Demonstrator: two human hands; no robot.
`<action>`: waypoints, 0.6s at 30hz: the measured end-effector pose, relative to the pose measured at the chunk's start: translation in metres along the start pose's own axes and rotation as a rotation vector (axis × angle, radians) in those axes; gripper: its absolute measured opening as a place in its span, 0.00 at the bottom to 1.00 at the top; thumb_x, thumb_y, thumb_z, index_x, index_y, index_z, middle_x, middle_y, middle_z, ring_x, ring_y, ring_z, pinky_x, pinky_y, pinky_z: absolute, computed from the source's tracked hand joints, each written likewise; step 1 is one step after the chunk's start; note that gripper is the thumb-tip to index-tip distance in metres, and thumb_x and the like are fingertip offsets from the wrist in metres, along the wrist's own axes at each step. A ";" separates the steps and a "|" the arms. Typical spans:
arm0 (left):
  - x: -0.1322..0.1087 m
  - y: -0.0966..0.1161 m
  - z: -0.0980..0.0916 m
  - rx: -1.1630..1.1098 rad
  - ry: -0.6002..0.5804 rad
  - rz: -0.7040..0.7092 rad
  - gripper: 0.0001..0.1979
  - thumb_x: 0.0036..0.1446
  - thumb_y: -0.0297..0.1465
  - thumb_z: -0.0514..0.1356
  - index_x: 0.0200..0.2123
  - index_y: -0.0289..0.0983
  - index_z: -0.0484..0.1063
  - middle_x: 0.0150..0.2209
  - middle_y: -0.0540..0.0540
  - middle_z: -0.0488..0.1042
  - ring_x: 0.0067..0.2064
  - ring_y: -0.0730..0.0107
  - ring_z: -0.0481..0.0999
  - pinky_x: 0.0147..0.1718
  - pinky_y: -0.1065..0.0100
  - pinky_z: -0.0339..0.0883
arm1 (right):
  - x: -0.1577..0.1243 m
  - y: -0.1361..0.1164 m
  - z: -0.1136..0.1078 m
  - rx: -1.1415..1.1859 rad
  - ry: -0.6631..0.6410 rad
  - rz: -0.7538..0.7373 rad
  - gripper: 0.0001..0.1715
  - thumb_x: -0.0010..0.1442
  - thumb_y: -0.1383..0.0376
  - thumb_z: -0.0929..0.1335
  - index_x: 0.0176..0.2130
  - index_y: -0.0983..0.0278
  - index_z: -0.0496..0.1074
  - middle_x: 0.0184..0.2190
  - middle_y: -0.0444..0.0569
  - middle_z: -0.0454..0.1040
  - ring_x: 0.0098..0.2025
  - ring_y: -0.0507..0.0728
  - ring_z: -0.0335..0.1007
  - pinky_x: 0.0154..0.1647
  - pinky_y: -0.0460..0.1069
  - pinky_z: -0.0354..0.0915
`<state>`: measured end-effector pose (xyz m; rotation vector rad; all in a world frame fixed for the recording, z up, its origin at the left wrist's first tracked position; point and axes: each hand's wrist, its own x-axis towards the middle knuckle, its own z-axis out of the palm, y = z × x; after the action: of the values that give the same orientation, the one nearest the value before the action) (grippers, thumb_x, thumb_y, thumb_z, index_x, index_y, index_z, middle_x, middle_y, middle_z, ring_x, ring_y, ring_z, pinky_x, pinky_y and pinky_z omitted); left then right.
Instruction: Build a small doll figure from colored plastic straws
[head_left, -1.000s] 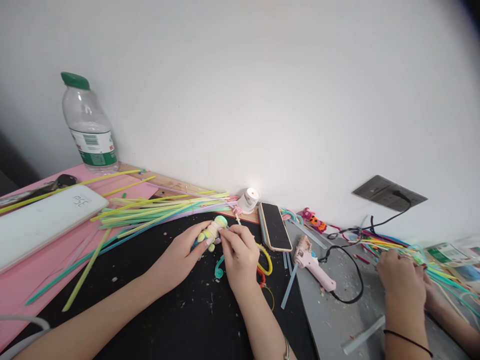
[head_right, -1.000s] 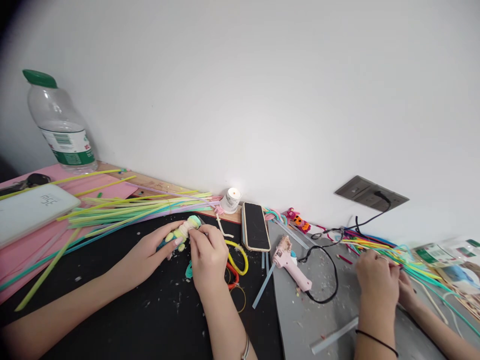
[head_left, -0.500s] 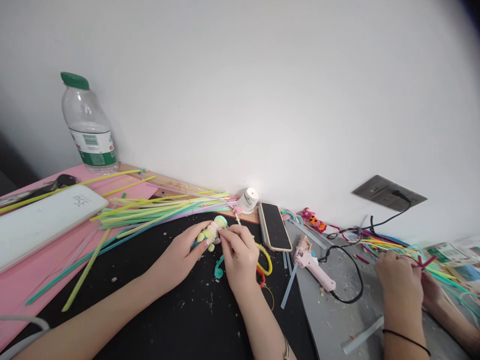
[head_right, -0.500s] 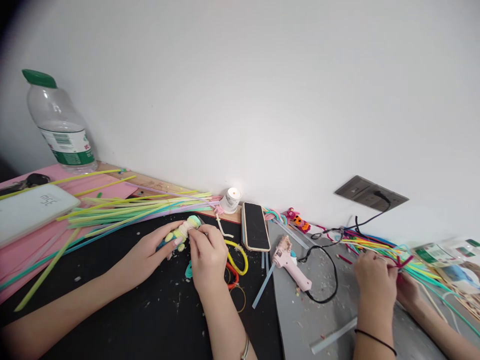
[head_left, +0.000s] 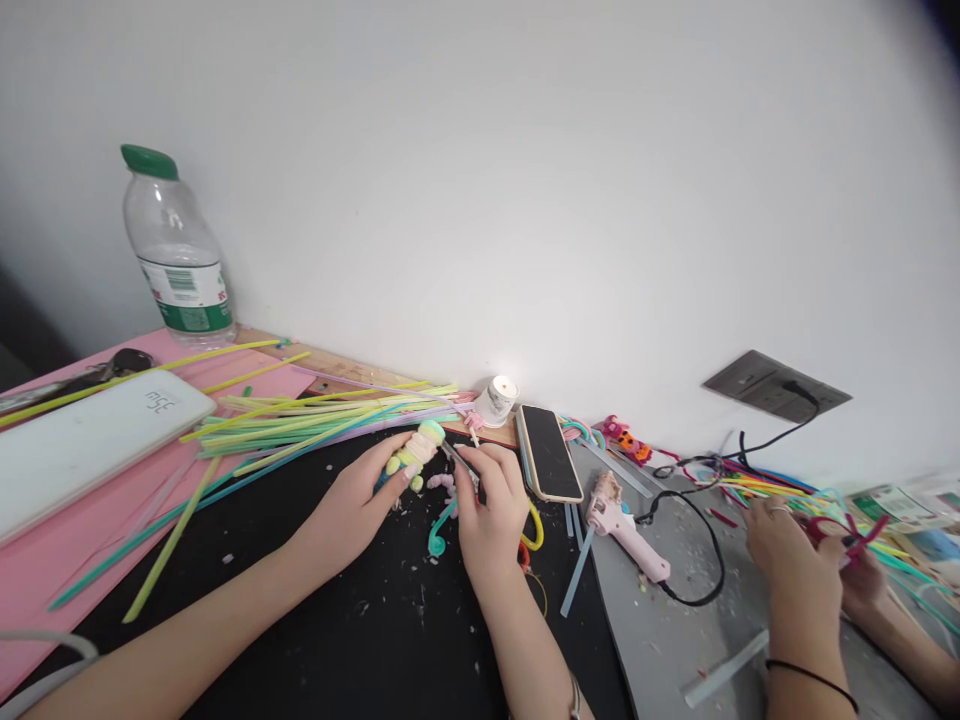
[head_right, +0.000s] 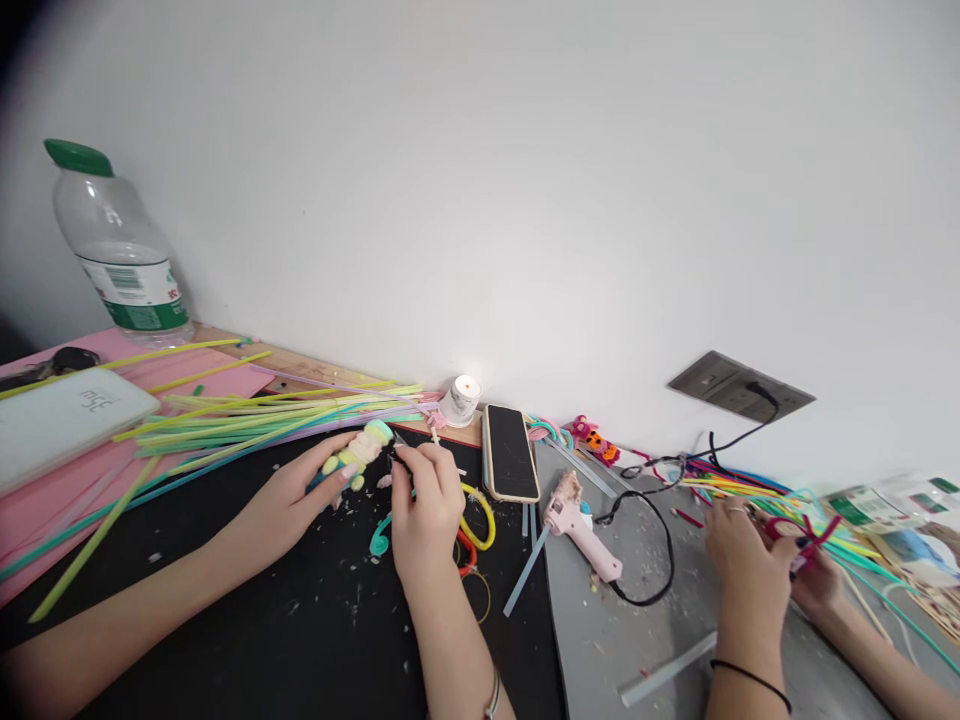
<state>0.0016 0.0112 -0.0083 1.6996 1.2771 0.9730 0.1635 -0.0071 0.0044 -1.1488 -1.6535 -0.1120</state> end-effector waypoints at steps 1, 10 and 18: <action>0.001 -0.001 -0.001 -0.020 0.028 -0.019 0.25 0.61 0.42 0.50 0.58 0.38 0.62 0.47 0.43 0.74 0.35 0.62 0.74 0.42 0.60 0.67 | 0.001 0.001 -0.001 -0.003 0.021 0.019 0.09 0.60 0.73 0.65 0.40 0.63 0.71 0.36 0.51 0.70 0.38 0.55 0.69 0.37 0.50 0.67; 0.008 0.003 -0.017 -0.324 0.419 -0.064 0.21 0.62 0.41 0.52 0.55 0.39 0.63 0.32 0.50 0.69 0.32 0.68 0.68 0.38 0.65 0.63 | 0.001 0.010 0.000 0.086 -0.033 0.218 0.11 0.59 0.73 0.65 0.26 0.63 0.66 0.31 0.47 0.70 0.35 0.54 0.68 0.36 0.49 0.65; 0.027 -0.006 -0.033 -0.436 0.718 0.045 0.12 0.63 0.35 0.52 0.47 0.37 0.66 0.31 0.52 0.64 0.29 0.74 0.62 0.30 0.71 0.59 | 0.005 -0.008 0.021 0.058 -0.528 0.198 0.09 0.64 0.65 0.64 0.43 0.63 0.72 0.45 0.51 0.71 0.44 0.56 0.70 0.43 0.52 0.69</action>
<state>-0.0252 0.0435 0.0023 1.0685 1.3160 1.8385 0.1434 0.0046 0.0028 -1.3661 -1.9663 0.3947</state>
